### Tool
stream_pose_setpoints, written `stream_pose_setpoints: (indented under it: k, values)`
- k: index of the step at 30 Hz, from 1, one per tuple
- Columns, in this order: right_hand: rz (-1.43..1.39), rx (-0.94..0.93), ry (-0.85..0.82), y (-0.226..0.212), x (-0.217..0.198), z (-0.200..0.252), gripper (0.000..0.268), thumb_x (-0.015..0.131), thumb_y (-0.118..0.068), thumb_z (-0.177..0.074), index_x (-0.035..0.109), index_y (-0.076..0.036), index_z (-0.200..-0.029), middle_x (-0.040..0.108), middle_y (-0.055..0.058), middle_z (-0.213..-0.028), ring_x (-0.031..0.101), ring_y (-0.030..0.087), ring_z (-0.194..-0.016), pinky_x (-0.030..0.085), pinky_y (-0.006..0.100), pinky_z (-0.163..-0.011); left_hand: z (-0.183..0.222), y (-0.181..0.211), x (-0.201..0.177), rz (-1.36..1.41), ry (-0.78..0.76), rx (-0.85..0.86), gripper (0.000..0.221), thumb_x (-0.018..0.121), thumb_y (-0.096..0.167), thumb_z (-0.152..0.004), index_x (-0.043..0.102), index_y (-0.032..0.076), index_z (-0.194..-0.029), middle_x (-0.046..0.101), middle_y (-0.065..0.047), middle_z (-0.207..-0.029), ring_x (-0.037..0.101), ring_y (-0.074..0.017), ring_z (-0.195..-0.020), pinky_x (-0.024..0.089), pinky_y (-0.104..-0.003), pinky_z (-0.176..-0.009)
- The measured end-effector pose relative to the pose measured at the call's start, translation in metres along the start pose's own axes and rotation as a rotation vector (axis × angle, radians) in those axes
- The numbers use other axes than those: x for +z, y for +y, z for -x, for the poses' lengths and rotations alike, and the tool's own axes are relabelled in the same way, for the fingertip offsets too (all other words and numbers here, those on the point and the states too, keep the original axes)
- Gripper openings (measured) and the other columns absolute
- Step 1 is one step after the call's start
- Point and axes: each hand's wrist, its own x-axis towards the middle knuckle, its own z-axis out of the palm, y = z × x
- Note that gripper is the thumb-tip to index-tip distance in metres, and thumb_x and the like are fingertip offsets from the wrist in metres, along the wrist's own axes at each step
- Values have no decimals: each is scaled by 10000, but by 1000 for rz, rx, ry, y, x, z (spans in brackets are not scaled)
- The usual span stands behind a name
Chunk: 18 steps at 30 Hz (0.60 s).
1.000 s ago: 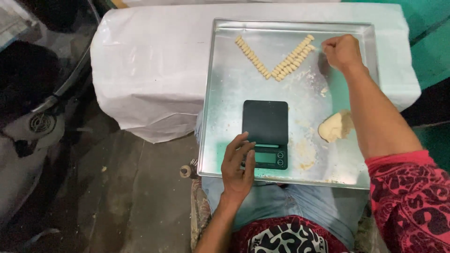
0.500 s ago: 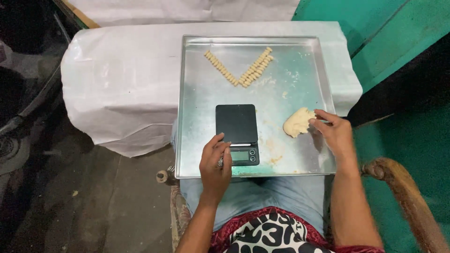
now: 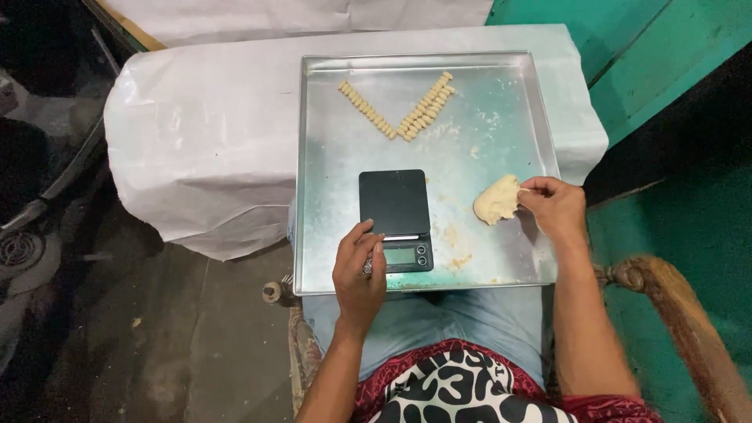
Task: Weighing small portions of dough on a digital scale and arranging them in a pattern on a metal tray.
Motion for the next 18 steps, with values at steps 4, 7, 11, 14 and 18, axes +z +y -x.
stream_pose_setpoints:
  k: [4, 7, 11, 14, 18]
  values:
    - [-204, 88, 59, 2, 7, 7, 251, 816, 8, -750, 744, -25, -988, 630, 99, -779, 695, 169, -666, 649, 301, -667, 1, -2, 1, -22, 6, -14, 138, 658, 40, -950, 761, 28, -1041, 694, -188, -1209, 732, -320, -1046, 624, -411, -870]
    - [-366, 139, 59, -9, 3, 22, 238, 755, 32, -812, 706, 14, -1045, 621, 122, -809, 725, 212, -723, 680, 346, -753, 2, -2, 0, -25, 4, -24, 137, 661, 46, -950, 763, 29, -1039, 699, -185, -1205, 733, -315, -1043, 625, -406, -871]
    - [-544, 159, 18, -7, -4, 31, 211, 726, 46, -872, 650, 35, -1068, 589, 114, -855, 720, 229, -806, 692, 437, -858, 2, -2, -1, -8, -3, -21, 142, 655, 38, -948, 759, 28, -1043, 695, -185, -1206, 732, -323, -1037, 626, -413, -872]
    - [-655, 192, -38, -8, -4, 36, 247, 731, 18, -879, 631, 21, -1105, 564, 60, -841, 724, 183, -765, 699, 417, -871, 0, 0, -1, -16, 7, -7, 143, 645, 31, -953, 754, 33, -1045, 695, -166, -1212, 731, -312, -1037, 631, -413, -868]
    - [-707, 210, -46, 3, -8, 36, 204, 729, 7, -898, 660, -22, -1087, 600, 62, -877, 738, 200, -818, 683, 431, -914, 0, 1, -1, -14, 7, -2, 135, 655, 19, -944, 756, 27, -1034, 692, -180, -1207, 735, -319, -1027, 630, -411, -865]
